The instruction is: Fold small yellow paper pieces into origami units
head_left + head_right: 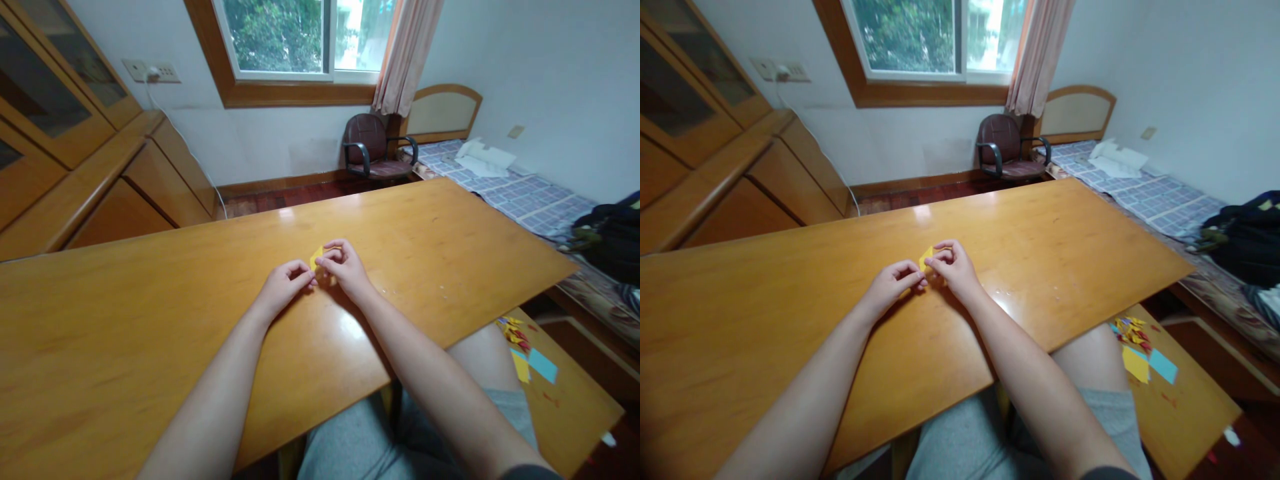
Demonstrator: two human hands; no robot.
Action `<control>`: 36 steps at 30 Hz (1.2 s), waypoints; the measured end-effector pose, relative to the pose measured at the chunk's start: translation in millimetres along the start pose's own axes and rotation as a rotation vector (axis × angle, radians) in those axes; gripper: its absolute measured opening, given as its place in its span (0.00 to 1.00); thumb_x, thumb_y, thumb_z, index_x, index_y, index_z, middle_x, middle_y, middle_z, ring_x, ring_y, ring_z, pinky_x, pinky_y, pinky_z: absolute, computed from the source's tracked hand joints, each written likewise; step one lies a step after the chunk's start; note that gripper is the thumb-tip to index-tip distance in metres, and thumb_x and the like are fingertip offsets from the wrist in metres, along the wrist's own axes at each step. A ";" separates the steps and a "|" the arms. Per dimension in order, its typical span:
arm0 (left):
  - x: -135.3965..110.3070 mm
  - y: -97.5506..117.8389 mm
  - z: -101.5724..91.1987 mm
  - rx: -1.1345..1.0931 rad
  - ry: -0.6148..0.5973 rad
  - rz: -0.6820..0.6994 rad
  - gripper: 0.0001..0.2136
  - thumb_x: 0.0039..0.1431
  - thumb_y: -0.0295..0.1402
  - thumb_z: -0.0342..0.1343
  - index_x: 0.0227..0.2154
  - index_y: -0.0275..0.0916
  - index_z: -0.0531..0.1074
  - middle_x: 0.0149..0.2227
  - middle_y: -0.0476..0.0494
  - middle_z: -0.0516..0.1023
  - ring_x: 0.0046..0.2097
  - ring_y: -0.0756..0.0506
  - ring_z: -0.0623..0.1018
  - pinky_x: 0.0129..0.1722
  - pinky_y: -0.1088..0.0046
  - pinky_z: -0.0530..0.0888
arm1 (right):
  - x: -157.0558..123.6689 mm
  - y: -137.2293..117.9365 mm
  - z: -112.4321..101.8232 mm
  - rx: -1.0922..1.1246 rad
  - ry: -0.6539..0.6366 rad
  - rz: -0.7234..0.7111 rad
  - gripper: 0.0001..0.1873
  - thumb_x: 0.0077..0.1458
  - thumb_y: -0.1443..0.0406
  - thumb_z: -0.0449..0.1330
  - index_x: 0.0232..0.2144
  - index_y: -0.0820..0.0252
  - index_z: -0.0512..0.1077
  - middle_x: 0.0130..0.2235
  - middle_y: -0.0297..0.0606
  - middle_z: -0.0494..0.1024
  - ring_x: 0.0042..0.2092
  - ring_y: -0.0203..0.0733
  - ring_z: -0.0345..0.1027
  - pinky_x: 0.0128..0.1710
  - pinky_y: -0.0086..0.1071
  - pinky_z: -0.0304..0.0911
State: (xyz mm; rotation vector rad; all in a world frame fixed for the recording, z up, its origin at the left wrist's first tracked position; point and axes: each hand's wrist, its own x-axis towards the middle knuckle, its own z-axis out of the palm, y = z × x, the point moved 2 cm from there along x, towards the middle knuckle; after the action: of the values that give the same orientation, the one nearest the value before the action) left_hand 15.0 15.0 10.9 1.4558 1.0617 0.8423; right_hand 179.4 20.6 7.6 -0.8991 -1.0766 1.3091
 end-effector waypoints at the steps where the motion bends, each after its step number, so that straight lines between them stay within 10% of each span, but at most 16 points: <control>1: 0.4 -0.1 0.2 0.001 0.004 0.006 0.15 0.53 0.45 0.63 0.27 0.37 0.74 0.28 0.45 0.80 0.31 0.47 0.78 0.35 0.71 0.73 | -0.2 0.0 0.5 0.003 -0.005 0.002 0.25 0.42 0.58 0.71 0.37 0.55 0.63 0.24 0.23 0.74 0.22 0.31 0.64 0.26 0.28 0.61; 36: 0.4 0.2 -0.8 -0.088 0.045 -0.061 0.16 0.48 0.45 0.66 0.24 0.36 0.74 0.27 0.44 0.80 0.28 0.48 0.77 0.33 0.72 0.72 | -2.5 1.5 3.4 0.053 -0.072 -0.022 0.22 0.47 0.60 0.68 0.39 0.55 0.61 0.26 0.22 0.74 0.20 0.31 0.66 0.23 0.26 0.60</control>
State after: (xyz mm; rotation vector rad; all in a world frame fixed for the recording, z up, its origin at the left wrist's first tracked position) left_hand 14.4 15.6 11.2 1.3296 1.0842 0.8708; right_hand 175.9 18.0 6.8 -0.8040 -1.0987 1.3544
